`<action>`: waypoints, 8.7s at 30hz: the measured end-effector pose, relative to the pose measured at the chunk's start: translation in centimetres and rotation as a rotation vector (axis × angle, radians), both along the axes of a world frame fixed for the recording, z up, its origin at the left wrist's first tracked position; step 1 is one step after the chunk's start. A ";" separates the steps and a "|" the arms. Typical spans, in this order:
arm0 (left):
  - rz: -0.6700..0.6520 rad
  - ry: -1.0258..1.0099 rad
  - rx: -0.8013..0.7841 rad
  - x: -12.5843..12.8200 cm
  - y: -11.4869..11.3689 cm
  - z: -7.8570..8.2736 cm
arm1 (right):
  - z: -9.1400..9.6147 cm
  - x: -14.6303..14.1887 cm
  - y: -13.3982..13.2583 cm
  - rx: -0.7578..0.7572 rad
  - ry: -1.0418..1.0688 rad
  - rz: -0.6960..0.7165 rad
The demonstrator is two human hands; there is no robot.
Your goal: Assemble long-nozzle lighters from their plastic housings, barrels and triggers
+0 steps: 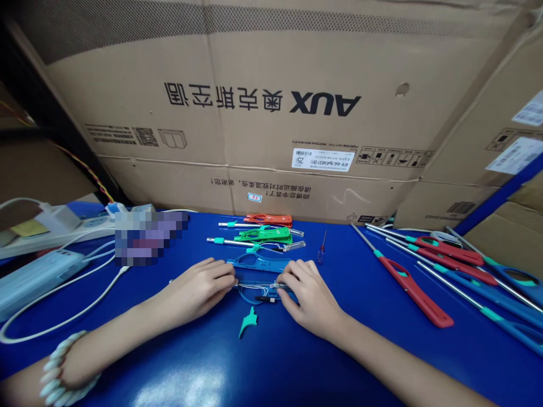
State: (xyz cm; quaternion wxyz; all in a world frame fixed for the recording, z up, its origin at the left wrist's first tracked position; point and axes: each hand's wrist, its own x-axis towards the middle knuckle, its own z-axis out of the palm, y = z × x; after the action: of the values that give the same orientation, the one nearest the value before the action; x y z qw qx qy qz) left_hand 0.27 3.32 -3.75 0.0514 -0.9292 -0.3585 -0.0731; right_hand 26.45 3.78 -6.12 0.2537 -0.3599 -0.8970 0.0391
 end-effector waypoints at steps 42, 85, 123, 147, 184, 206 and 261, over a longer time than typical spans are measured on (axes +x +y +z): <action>-0.072 -0.157 -0.061 1.3 -1.2 0.2 | 0.3 0.1 -0.8 0.200 -0.190 0.253; -0.154 -0.226 -0.218 0.5 -0.1 1.4 | 0.0 -0.1 -0.7 0.301 -0.215 0.241; -0.243 -0.131 -0.154 0.7 -0.2 0.3 | -0.5 -0.4 -1.1 0.455 -0.272 0.212; -0.221 -0.146 -0.192 0.8 -0.4 0.4 | -0.4 -0.5 -1.2 0.480 -0.306 0.199; -0.076 -0.042 0.010 2.7 -1.7 -0.8 | -0.7 -0.5 -1.1 0.355 -0.289 0.186; -0.006 -0.195 -0.209 3.0 -2.1 -0.6 | -0.6 -0.4 -1.1 0.316 -0.304 0.189; -0.033 -0.431 -0.327 2.3 -1.1 -1.5 | -0.2 -0.1 -0.7 -0.035 0.094 0.138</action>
State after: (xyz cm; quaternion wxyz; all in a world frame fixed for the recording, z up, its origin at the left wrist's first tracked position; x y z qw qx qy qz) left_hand 2.57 2.20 -5.25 -0.1783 -0.8938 -0.3532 -0.2110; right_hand 26.32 3.09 -6.31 0.2860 -0.2993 -0.9059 0.0892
